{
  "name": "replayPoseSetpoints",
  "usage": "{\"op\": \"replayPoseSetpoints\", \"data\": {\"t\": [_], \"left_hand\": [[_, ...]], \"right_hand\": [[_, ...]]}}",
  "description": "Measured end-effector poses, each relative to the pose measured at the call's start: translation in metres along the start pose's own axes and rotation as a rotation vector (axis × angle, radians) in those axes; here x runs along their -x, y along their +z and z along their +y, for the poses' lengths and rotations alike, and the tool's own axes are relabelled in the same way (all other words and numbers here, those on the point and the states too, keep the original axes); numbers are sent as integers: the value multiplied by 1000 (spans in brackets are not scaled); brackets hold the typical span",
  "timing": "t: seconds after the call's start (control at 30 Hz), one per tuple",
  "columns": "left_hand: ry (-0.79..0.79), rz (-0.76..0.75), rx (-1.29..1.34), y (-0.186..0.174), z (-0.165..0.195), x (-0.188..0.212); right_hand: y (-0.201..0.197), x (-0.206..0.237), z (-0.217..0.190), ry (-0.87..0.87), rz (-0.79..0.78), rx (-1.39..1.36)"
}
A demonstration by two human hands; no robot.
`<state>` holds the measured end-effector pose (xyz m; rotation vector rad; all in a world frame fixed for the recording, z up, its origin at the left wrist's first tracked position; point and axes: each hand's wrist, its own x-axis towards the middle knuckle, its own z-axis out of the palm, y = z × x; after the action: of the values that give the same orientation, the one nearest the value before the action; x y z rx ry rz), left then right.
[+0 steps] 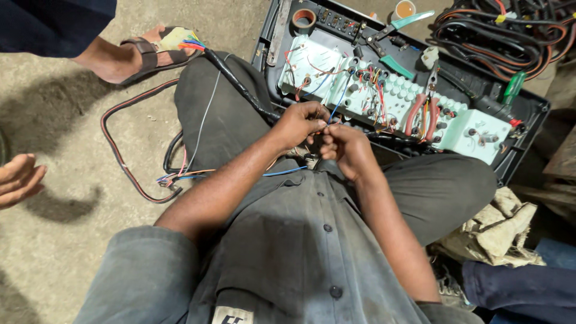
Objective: The person sits on the floor and works on an open electronics enclosure, stripping wire insulation with pliers and twisting wires together by hand. The person handles multiple colored wires and uses pliers to prepare and connect them within the device.
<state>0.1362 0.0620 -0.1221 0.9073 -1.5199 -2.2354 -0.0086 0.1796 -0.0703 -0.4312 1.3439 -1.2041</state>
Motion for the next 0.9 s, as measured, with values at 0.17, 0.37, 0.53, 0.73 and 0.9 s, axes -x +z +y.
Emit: {"op": "replayPoseSetpoints", "data": {"t": [0.17, 0.37, 0.53, 0.73, 0.9], "left_hand": [[-58, -8, 54, -1, 1, 3], [-21, -7, 57, -3, 0, 2], [-31, -2, 94, -4, -2, 5], [-37, -1, 117, -3, -2, 3], [-47, 13, 99, 0, -3, 5]], "right_hand": [[10, 18, 3, -717, 248, 1292], [16, -2, 10, 37, 90, -35], [20, 16, 1, -363, 190, 502], [22, 23, 1, -862, 349, 1304], [12, -2, 15, -30, 115, 71]]}}
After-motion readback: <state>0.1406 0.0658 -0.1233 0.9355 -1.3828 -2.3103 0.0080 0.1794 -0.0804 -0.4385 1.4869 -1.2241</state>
